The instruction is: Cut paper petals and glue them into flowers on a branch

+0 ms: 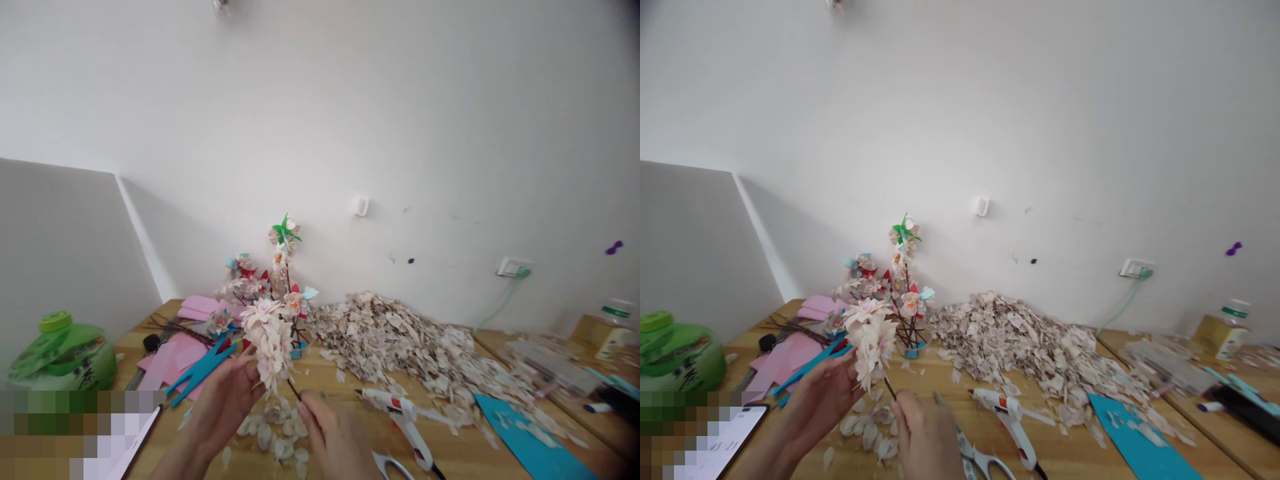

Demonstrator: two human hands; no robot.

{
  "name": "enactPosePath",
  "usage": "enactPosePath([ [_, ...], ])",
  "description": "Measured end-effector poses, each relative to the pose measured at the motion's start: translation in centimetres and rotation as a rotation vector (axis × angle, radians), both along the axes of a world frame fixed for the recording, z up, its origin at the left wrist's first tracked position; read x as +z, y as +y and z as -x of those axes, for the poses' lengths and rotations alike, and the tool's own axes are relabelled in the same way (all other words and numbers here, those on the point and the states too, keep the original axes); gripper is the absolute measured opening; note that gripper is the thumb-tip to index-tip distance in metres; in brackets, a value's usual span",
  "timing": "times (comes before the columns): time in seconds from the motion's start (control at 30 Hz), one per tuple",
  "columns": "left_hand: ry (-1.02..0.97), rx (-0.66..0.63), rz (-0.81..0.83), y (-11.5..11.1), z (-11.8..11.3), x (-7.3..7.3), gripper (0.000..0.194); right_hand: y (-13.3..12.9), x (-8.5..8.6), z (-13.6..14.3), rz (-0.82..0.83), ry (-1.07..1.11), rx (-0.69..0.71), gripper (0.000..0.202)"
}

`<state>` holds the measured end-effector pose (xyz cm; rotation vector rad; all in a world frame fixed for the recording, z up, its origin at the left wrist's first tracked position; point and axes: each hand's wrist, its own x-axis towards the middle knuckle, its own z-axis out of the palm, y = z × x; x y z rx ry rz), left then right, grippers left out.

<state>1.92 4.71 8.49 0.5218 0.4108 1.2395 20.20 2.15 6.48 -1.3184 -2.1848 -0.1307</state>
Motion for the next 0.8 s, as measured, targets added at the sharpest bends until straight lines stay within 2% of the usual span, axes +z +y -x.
enactPosePath([
  [0.17, -0.005, -0.001, -0.002, 0.27, 0.02, -0.17, 0.016, 0.29, 0.19, -0.15, -0.001, 0.029, 0.045, 0.034],
  [0.37, 0.004, 0.003, -0.029, 0.17, -0.12, 0.04, 0.018, 0.35, 0.38, -0.19, 0.075, -0.001, 0.022, 0.026],
  [0.8, -0.009, -0.028, -0.033, 0.02, -0.18, 0.04, 0.022, 0.69, 0.61, -0.69, 0.156, 0.006, 0.049, 0.024],
])
